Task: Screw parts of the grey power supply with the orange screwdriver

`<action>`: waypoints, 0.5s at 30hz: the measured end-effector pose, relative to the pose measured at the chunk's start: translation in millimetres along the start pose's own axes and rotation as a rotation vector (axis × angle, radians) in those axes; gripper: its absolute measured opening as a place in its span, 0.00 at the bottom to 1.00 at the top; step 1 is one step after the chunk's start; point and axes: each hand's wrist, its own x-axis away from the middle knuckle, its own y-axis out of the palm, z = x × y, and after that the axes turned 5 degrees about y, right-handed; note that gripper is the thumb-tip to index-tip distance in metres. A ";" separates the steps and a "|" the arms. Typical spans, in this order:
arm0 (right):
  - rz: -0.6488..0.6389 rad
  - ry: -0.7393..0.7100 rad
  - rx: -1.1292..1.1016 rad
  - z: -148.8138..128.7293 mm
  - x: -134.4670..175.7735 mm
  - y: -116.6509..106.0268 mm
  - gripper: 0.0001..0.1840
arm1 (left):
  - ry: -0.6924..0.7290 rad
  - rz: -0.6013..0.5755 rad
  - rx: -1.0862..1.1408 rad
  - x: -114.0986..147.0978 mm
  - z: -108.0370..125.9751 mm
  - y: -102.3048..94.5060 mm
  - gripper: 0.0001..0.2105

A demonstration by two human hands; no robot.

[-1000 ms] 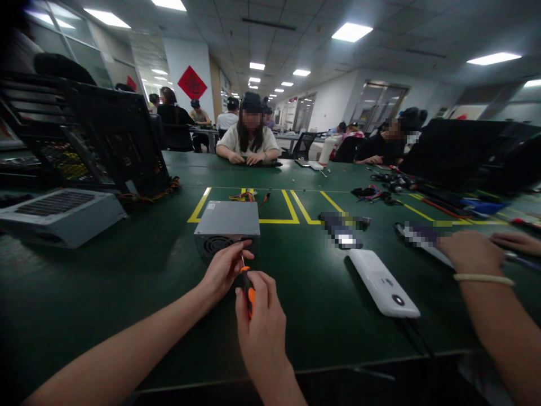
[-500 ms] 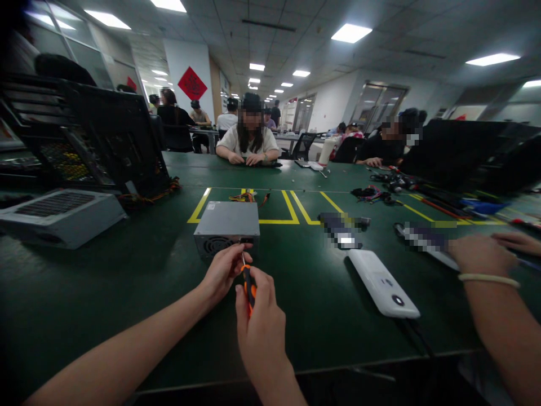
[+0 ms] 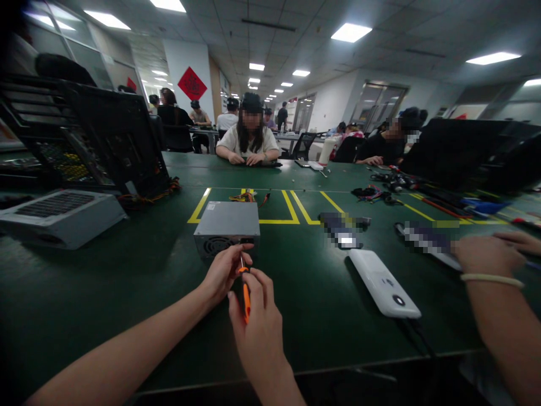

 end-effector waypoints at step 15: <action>0.018 -0.005 0.058 -0.7 -2.3 -1.7 0.13 | -0.006 -0.022 -0.010 0.0 0.0 -1.4 0.17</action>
